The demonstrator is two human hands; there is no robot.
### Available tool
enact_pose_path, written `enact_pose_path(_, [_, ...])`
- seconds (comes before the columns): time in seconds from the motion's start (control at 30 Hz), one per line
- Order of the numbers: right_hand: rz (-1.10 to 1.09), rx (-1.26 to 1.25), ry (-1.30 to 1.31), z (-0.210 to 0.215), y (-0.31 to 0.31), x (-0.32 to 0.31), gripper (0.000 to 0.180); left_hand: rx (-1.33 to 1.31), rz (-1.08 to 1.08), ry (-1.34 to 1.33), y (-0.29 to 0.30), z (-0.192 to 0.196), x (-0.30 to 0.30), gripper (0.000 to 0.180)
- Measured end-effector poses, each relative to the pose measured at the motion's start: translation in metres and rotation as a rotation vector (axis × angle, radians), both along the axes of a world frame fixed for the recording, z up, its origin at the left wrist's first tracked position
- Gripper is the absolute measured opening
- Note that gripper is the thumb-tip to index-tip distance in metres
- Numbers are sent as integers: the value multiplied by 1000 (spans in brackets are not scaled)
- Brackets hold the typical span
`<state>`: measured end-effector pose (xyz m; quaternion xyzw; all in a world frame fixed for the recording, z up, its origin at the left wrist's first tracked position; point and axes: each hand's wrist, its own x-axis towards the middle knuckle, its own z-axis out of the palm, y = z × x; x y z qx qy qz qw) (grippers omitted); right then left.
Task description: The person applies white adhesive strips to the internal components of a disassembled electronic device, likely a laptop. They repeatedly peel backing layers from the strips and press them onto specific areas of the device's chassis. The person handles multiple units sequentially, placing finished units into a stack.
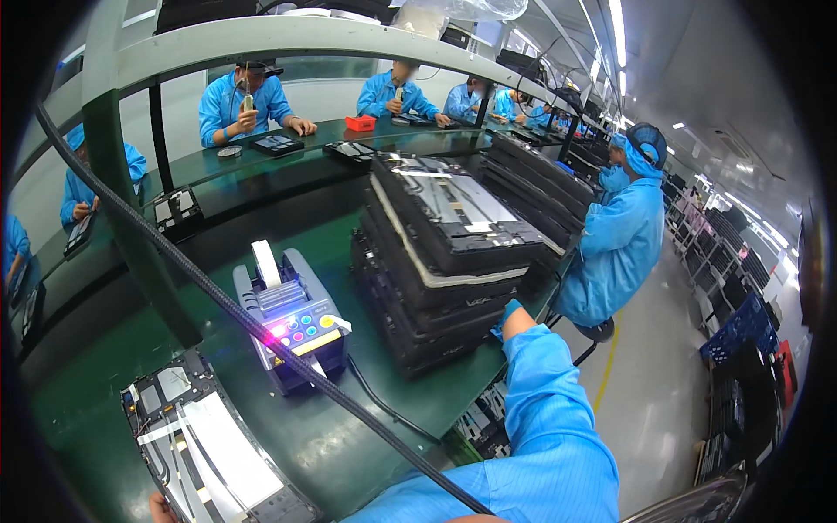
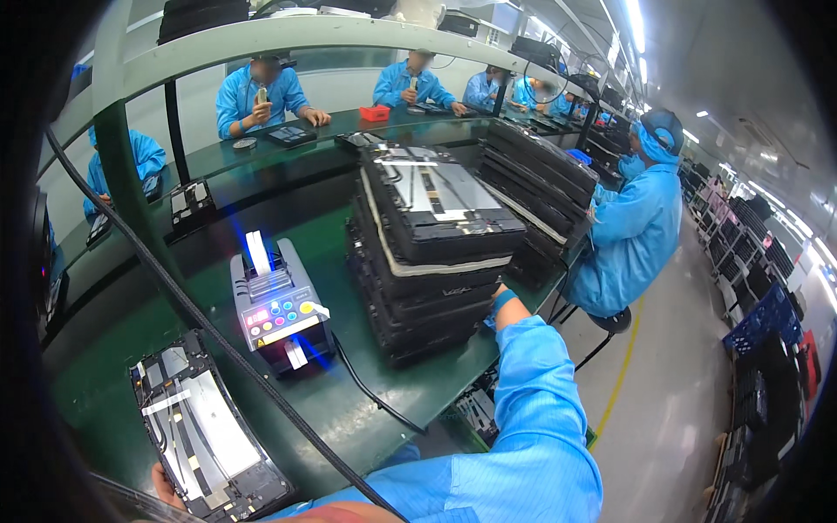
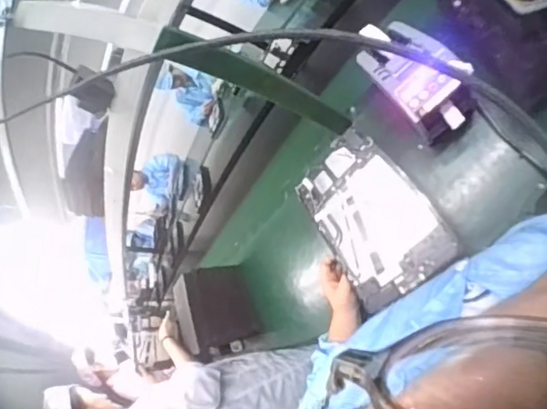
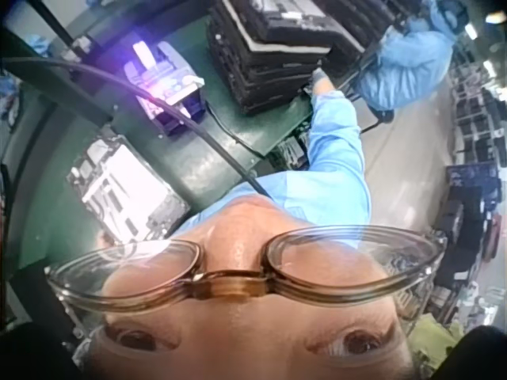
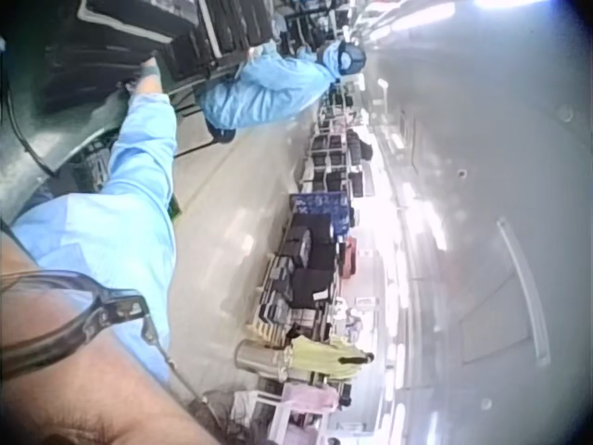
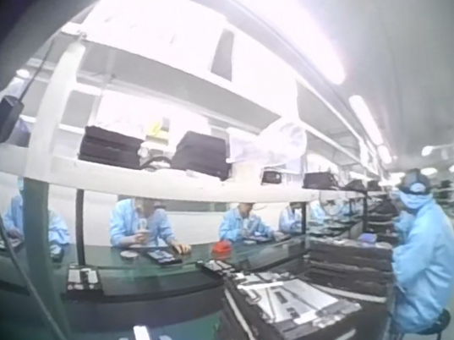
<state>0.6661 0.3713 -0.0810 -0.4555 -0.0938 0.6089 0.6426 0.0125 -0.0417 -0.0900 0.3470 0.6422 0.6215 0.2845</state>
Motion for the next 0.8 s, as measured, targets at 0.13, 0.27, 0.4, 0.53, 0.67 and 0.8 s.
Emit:
enact_pose_path(0.13, [45,38,14,-2,0,-17,38,18,-1,-19,0,3,4,26])
enact_pose_path(0.27, [111,90,24,-3,2,-39,37,81,-29,45,-2,10,12,25])
enact_pose_path(0.4, [201,194,39,3,-9,-58,37,97,-49,-22,5,30,33,23])
enact_pose_path(0.53, [269,403,24,19,-36,-68,36,206,-55,-245,-2,35,40,29])
enact_pose_path(0.67, [-278,535,-364,52,-119,-79,25,148,-55,-231,-7,42,34,38])
enact_pose_path(0.8, [-144,1000,-572,77,-224,-151,16,50,-99,-42,8,47,17,47])
